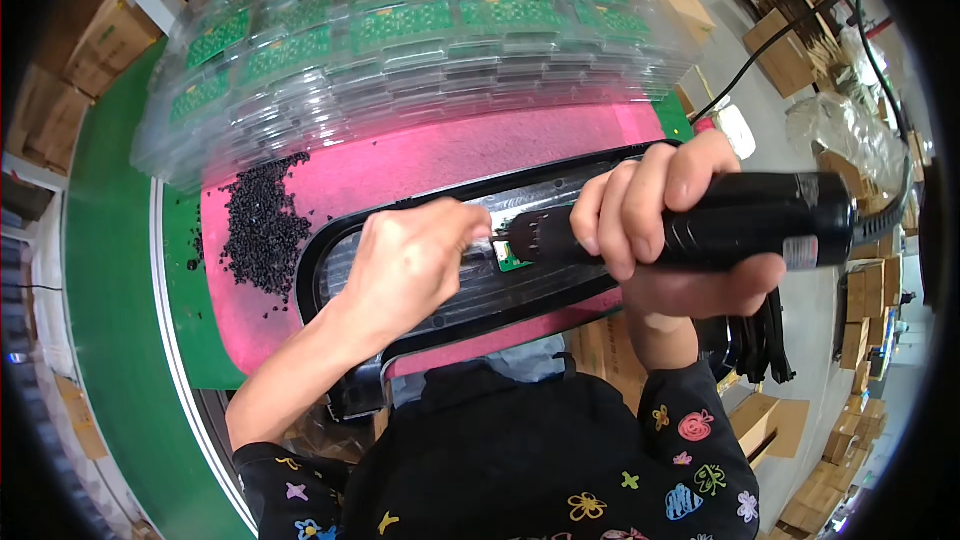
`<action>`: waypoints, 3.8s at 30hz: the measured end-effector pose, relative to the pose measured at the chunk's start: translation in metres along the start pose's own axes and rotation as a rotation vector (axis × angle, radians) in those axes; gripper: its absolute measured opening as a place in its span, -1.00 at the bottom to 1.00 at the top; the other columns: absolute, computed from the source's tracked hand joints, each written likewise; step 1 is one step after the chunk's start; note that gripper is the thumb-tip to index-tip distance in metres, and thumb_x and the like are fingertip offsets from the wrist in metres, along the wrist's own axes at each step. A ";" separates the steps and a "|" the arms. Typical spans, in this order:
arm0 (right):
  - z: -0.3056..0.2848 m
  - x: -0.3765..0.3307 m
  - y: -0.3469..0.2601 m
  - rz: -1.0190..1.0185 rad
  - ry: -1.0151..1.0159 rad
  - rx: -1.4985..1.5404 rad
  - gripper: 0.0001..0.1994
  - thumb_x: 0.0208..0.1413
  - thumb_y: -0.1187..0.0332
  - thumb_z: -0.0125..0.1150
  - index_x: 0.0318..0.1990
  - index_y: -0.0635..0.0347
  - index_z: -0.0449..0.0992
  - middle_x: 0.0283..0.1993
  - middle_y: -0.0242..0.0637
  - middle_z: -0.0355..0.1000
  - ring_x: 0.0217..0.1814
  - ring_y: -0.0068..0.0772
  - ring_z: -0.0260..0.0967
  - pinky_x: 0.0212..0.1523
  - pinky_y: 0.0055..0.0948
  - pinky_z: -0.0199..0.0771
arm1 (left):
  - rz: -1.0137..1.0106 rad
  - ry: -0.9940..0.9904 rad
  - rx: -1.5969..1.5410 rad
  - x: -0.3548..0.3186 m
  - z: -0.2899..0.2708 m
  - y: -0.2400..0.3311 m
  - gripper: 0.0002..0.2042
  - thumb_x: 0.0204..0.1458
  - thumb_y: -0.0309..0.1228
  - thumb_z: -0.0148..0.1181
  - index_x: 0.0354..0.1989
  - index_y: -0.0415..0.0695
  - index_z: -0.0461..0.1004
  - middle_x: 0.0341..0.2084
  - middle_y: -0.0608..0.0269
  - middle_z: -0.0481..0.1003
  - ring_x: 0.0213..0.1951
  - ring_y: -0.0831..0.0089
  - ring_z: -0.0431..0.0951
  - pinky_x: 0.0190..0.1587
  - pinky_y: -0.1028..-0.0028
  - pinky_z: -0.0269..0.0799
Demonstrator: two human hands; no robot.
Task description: Assembling circuit boards into black plastic housings using an electric screwdriver.
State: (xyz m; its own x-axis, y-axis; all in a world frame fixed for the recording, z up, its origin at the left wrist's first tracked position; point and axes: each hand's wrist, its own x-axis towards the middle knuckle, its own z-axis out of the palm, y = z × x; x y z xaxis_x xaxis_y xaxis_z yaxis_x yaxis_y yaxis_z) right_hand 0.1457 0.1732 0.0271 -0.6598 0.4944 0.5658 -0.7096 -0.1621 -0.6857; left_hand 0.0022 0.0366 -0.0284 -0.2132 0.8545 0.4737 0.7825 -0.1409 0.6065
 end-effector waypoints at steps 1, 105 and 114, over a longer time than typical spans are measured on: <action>-0.005 0.001 0.000 0.033 -0.014 -0.046 -0.31 -0.06 -0.36 0.21 -0.21 0.16 0.27 -0.57 -0.42 0.27 -0.72 -0.57 0.21 -0.60 -0.49 0.29 | 0.008 0.081 0.000 0.002 0.000 -0.004 -0.95 -0.01 -0.66 0.19 -0.37 -0.28 0.52 -0.53 0.10 0.56 -0.49 0.26 0.61 -0.45 0.41 0.50; 0.007 -0.008 -0.006 -0.151 -0.119 -0.062 -0.41 -0.04 -0.23 0.31 -0.23 0.10 0.27 -0.63 -0.49 0.28 -0.78 -0.58 0.21 -0.67 -0.51 0.33 | -0.056 -0.271 -0.457 0.006 -0.001 -0.014 -0.86 -0.13 -0.62 0.34 -0.37 -0.36 0.55 -0.43 0.08 0.58 -0.38 0.28 0.61 -0.35 0.42 0.53; -0.027 -0.017 -0.027 0.078 0.110 -0.301 -0.44 0.01 -0.17 0.20 -0.21 0.20 0.27 -0.62 -0.42 0.23 -0.76 -0.57 0.14 -0.65 -0.51 0.23 | 0.048 -0.329 -0.242 0.011 -0.004 -0.011 -0.32 -0.34 -0.15 0.48 0.01 -0.18 0.43 -0.17 0.12 0.50 -0.11 0.15 0.49 -0.13 0.30 0.49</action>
State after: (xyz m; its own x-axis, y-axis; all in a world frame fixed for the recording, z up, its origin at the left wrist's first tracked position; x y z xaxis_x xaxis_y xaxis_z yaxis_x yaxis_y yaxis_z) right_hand 0.1821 0.1922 0.0237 -0.6669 0.5822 0.4651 -0.5426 0.0483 -0.8386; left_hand -0.0110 0.0456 -0.0269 0.0498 0.9529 0.2993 0.6188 -0.2646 0.7397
